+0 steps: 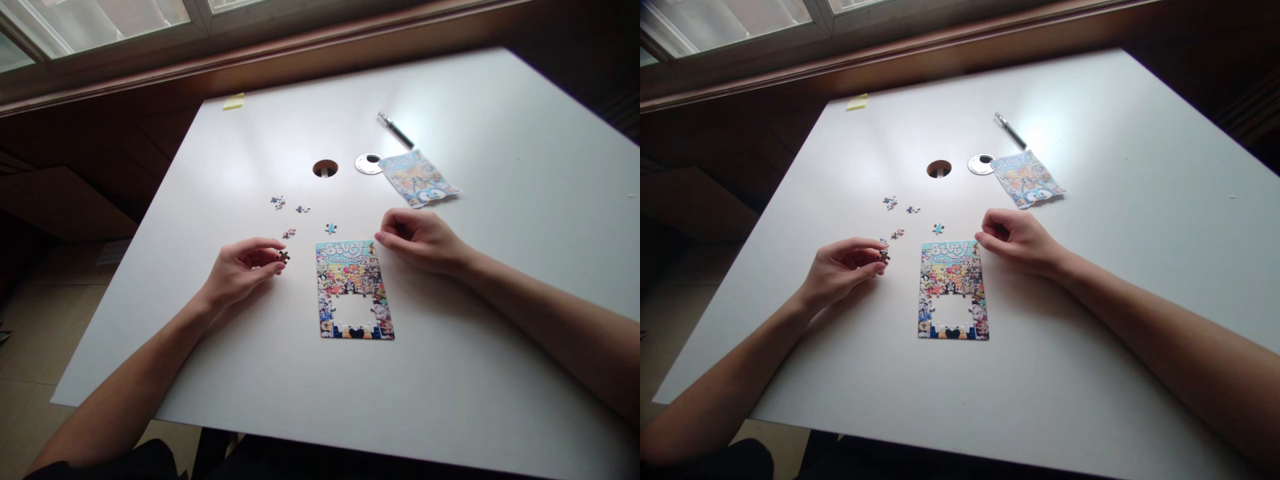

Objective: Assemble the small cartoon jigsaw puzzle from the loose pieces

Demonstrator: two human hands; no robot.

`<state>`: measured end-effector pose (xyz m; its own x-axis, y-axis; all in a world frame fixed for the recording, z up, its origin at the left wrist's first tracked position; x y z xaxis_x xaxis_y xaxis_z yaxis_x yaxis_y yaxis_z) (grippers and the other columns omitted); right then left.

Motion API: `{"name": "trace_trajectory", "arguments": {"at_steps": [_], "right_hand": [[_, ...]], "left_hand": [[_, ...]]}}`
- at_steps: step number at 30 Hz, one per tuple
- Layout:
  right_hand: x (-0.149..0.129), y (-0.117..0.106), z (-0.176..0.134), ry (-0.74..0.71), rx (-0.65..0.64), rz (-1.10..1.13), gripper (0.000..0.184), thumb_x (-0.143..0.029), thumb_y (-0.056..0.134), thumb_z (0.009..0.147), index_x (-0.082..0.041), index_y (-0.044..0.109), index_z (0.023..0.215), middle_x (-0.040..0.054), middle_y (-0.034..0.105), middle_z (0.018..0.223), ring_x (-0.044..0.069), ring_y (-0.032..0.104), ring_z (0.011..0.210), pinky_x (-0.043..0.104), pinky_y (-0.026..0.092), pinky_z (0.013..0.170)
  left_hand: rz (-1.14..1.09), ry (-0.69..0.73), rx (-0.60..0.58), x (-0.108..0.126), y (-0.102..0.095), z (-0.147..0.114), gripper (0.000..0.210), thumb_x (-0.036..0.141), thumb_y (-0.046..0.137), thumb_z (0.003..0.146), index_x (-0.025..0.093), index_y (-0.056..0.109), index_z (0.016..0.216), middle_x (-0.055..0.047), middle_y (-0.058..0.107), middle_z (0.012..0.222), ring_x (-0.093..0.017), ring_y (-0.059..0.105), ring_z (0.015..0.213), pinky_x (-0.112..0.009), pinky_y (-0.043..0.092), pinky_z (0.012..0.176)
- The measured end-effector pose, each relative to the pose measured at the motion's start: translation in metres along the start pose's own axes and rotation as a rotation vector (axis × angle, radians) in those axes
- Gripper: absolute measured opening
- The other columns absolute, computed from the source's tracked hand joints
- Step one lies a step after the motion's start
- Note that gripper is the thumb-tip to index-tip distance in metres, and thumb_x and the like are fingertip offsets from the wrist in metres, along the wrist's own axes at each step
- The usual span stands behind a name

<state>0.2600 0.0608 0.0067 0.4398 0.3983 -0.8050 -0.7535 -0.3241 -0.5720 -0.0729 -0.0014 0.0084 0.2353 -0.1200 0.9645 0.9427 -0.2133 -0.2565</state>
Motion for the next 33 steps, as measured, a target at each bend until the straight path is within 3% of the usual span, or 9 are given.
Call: {"name": "trace_trajectory", "arguments": {"at_steps": [22, 33], "right_hand": [[0.0008, -0.0001, 0.0005, -0.008, 0.005, -0.017, 0.030, -0.035, 0.062, 0.088, -0.023, 0.044, 0.067, -0.0024, 0.041, 0.062, 0.013, 0.035, 0.057, 0.031, 0.029, 0.052], [0.0015, -0.0002, 0.0008, -0.008, 0.000, -0.019, 0.029, -0.034, 0.062, 0.088, -0.023, 0.045, 0.068, -0.0024, 0.041, 0.062, 0.013, 0.035, 0.057, 0.031, 0.028, 0.052]], "left_hand": [[-0.049, -0.039, -0.010, -0.0059, -0.0003, 0.0002, 0.033, 0.026, 0.082, 0.076, 0.013, 0.074, 0.105, -0.011, 0.077, 0.093, -0.020, 0.075, 0.079, -0.031, 0.067, 0.075], [-0.038, -0.014, -0.020, -0.0071, -0.0012, 0.0000, 0.026, 0.024, 0.080, 0.079, 0.015, 0.074, 0.102, -0.009, 0.077, 0.091, -0.018, 0.075, 0.076, -0.028, 0.065, 0.072]]}}
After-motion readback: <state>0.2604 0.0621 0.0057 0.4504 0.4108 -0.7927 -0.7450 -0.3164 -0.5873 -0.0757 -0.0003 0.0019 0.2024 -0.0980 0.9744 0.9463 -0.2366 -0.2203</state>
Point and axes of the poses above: each hand's wrist, its own z-axis towards the middle knuckle, its own y-axis out of the palm, x = y × z, the point moved 1 cm from there along z, towards the middle knuckle
